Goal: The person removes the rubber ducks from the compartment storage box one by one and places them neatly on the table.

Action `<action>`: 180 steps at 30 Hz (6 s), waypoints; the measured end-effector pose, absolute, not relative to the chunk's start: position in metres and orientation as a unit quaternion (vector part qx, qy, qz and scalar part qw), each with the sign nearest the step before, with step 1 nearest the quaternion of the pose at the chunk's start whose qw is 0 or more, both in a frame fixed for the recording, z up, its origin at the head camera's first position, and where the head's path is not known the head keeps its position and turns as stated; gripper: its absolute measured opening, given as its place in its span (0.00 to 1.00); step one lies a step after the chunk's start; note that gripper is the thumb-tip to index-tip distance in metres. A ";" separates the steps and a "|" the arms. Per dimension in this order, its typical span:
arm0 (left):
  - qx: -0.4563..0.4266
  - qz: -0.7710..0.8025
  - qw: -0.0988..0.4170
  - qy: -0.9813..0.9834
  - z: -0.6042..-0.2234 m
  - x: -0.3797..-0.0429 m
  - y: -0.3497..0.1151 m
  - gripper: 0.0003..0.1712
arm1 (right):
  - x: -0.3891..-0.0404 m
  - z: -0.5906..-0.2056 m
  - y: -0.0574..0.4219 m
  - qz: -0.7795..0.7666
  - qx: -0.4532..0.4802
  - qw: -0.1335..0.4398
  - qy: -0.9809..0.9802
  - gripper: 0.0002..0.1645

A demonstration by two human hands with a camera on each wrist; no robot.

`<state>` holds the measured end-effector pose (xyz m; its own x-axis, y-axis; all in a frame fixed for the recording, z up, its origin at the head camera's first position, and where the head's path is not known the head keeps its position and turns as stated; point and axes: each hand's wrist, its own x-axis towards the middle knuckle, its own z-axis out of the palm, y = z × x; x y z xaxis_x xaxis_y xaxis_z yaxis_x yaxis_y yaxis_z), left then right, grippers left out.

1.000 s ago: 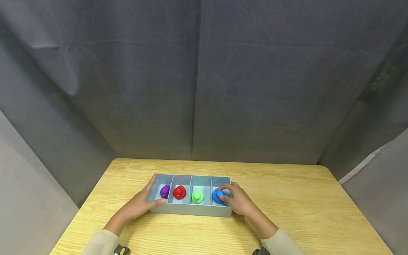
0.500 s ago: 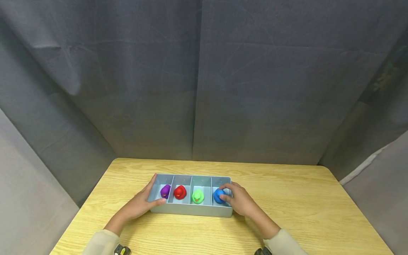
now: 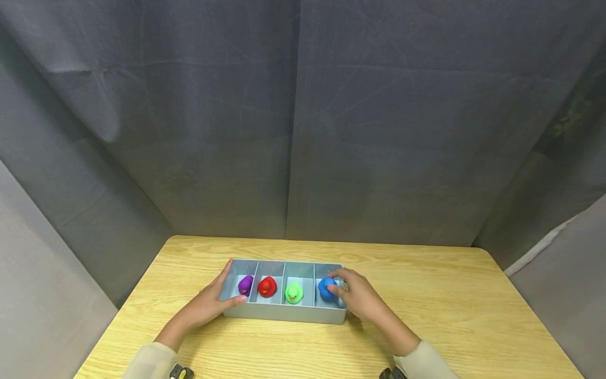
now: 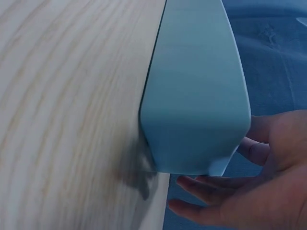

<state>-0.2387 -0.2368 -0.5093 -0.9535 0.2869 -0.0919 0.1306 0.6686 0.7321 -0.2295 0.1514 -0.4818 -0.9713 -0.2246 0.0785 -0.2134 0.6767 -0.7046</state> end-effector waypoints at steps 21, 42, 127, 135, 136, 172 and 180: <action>0.114 0.382 0.098 0.912 -0.512 -0.240 -0.238 0.63 | -0.221 -0.461 0.160 -0.417 -0.126 -0.008 0.900 0.12; 0.102 0.383 0.100 0.913 -0.513 -0.241 -0.237 0.64 | -0.216 -0.455 0.180 -0.432 -0.135 -0.024 0.891 0.20; 0.103 0.385 0.111 0.910 -0.512 -0.238 -0.239 0.63 | -0.217 -0.503 0.227 -0.408 -0.104 0.043 0.906 0.15; 0.106 0.389 0.107 0.909 -0.511 -0.238 -0.238 0.63 | -0.220 -0.493 0.225 -0.409 -0.105 0.042 0.905 0.20; 0.106 0.388 0.107 0.909 -0.511 -0.238 -0.238 0.63 | -0.221 -0.492 0.225 -0.406 -0.109 0.039 0.907 0.20; 0.099 0.387 0.109 0.910 -0.512 -0.239 -0.238 0.63 | -0.228 -0.449 0.161 -0.443 -0.200 0.006 0.874 0.23; 0.103 0.390 0.108 0.908 -0.512 -0.239 -0.238 0.63 | -0.232 -0.454 0.142 -0.442 -0.198 0.026 0.874 0.22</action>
